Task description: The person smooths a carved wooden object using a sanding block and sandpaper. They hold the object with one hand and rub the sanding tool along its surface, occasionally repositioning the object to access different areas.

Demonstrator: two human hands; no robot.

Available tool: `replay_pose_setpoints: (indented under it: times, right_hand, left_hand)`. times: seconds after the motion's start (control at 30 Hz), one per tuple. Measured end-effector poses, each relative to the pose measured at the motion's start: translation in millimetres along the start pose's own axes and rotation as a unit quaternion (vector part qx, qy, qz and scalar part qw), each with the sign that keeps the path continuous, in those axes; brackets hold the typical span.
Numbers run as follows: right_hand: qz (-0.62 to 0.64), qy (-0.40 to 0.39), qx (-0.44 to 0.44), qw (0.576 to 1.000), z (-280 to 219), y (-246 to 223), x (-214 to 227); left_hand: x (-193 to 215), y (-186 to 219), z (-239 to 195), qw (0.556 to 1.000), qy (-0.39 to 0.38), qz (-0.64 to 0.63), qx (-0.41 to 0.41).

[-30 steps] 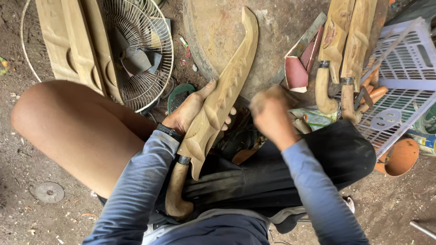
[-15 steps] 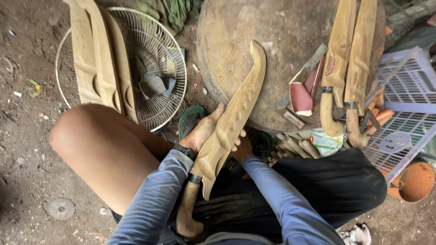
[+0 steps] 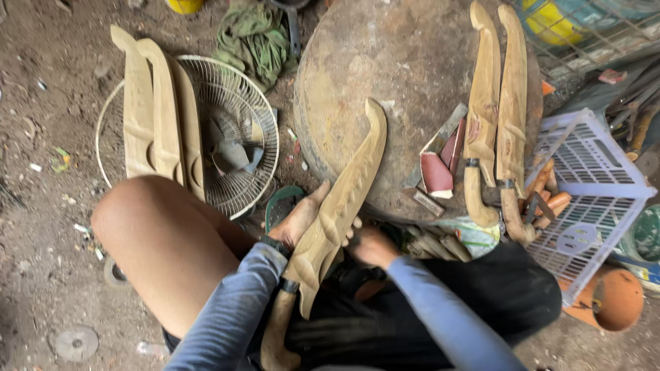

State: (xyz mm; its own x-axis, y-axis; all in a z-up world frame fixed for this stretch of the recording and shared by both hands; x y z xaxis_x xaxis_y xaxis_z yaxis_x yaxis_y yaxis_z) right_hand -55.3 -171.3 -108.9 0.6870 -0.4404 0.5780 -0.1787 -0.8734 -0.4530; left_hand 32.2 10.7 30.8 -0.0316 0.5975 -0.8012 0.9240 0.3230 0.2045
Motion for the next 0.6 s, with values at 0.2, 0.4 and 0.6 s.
replay_pose_setpoints:
  times: [0.2, 0.4, 0.6]
  right_hand:
    - [0.298, 0.26, -0.209, 0.895, -116.9, -36.6, 163.1]
    - [0.053, 0.391, 0.087, 0.915, -43.4, -93.2, 179.5]
    - [0.033, 0.32, 0.159, 0.933, -75.5, -114.7, 106.7]
  left_hand:
    - [4.3, -11.4, 0.0, 0.999, -0.003, -0.041, -0.013]
    - [14.5, -19.7, 12.5, 0.999, -0.028, -0.021, -0.003]
    - [25.4, -21.3, 16.7, 0.997, -0.017, 0.014, -0.067]
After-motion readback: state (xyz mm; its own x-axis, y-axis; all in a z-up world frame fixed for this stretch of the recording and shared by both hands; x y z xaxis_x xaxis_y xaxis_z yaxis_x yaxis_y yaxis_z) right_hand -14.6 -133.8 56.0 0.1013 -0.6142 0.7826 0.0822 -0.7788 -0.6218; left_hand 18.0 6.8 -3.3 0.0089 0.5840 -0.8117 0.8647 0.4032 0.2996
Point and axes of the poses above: each hand's wrist, its own z-axis towards the middle knuckle, its own x-axis out of the back of the hand, y = z × x, the point moved 3 cm from there along z, towards the middle knuckle, and after that the axes turned 1 degree about y, right-handed, at the moved point
